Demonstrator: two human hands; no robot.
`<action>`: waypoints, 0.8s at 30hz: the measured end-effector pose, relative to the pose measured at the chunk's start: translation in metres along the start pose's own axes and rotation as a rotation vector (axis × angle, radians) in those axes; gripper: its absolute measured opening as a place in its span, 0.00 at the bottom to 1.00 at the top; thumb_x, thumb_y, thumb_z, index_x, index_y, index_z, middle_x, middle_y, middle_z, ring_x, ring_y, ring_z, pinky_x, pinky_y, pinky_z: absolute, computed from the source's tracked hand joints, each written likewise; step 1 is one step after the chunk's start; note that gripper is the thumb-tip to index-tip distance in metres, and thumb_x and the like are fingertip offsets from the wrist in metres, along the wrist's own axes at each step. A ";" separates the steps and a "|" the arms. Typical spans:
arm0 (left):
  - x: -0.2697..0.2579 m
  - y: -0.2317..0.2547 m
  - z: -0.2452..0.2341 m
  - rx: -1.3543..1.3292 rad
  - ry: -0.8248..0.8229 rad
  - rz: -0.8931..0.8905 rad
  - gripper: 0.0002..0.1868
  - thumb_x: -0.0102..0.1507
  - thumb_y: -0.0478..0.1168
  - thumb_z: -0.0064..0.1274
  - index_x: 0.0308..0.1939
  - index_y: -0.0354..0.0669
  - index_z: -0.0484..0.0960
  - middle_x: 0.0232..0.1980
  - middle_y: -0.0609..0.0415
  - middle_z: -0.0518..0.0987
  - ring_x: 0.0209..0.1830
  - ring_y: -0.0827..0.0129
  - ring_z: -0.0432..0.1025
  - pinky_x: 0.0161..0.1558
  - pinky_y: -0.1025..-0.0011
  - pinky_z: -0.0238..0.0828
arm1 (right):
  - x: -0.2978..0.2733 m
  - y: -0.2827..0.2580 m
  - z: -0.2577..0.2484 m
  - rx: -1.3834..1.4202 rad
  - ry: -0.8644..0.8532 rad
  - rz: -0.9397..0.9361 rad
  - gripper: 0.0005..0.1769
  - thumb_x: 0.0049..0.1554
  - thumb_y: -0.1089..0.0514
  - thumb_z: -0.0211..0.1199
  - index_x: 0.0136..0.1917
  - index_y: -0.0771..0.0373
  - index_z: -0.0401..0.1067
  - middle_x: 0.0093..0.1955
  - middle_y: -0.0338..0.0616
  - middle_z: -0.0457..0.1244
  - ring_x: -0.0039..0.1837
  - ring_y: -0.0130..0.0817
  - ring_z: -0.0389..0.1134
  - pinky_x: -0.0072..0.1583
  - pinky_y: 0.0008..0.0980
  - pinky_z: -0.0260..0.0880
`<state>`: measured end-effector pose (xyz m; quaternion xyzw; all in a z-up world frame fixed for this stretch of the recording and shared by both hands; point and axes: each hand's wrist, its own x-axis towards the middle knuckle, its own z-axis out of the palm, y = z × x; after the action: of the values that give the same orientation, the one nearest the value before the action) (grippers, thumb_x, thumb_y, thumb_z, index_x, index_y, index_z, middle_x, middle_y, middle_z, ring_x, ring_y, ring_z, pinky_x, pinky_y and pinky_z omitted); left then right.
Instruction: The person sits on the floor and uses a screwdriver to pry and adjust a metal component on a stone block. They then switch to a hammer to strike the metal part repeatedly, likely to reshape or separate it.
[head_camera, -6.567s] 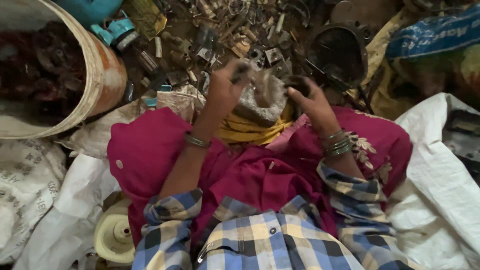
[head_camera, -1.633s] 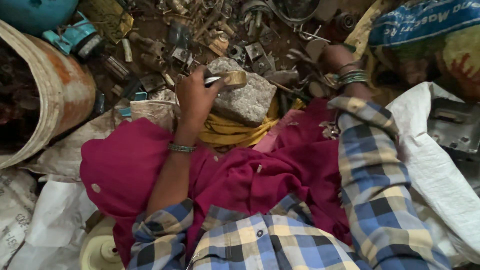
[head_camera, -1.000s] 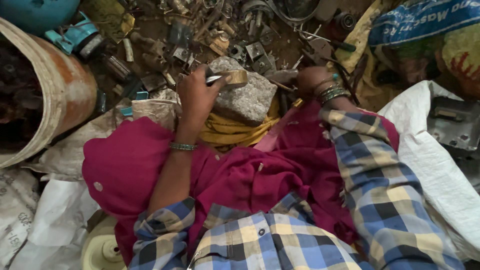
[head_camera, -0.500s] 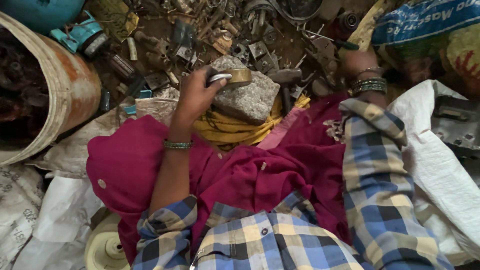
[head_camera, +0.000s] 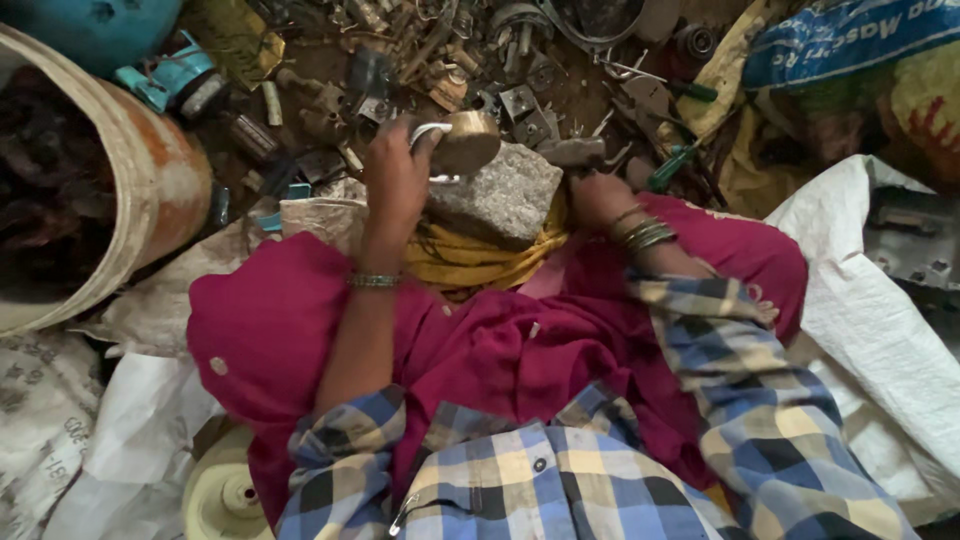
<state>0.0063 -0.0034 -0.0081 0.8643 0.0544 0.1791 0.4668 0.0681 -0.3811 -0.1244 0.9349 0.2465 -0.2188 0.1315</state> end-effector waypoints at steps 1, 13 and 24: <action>0.001 -0.003 0.003 0.006 -0.009 -0.035 0.13 0.67 0.41 0.59 0.47 0.31 0.82 0.43 0.37 0.83 0.40 0.44 0.79 0.40 0.51 0.72 | -0.004 -0.007 0.003 -0.008 0.007 0.062 0.19 0.62 0.50 0.55 0.61 0.61 0.72 0.46 0.54 0.71 0.46 0.53 0.75 0.44 0.49 0.76; 0.014 -0.067 0.033 -0.079 0.138 -0.117 0.17 0.64 0.46 0.61 0.41 0.31 0.83 0.38 0.36 0.83 0.39 0.42 0.78 0.41 0.53 0.73 | -0.024 -0.038 -0.019 0.058 0.118 0.321 0.18 0.60 0.43 0.56 0.52 0.54 0.78 0.49 0.53 0.71 0.49 0.53 0.74 0.46 0.53 0.74; 0.020 -0.066 0.037 0.016 0.174 -0.141 0.18 0.63 0.47 0.64 0.41 0.31 0.84 0.39 0.36 0.84 0.39 0.42 0.78 0.42 0.52 0.73 | -0.034 -0.042 -0.048 0.128 0.097 0.396 0.30 0.46 0.35 0.69 0.51 0.61 0.79 0.51 0.52 0.71 0.52 0.51 0.74 0.51 0.49 0.75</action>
<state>0.0435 0.0097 -0.0758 0.8434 0.1566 0.2197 0.4647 0.0365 -0.3422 -0.0728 0.9810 0.0497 -0.1587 0.1004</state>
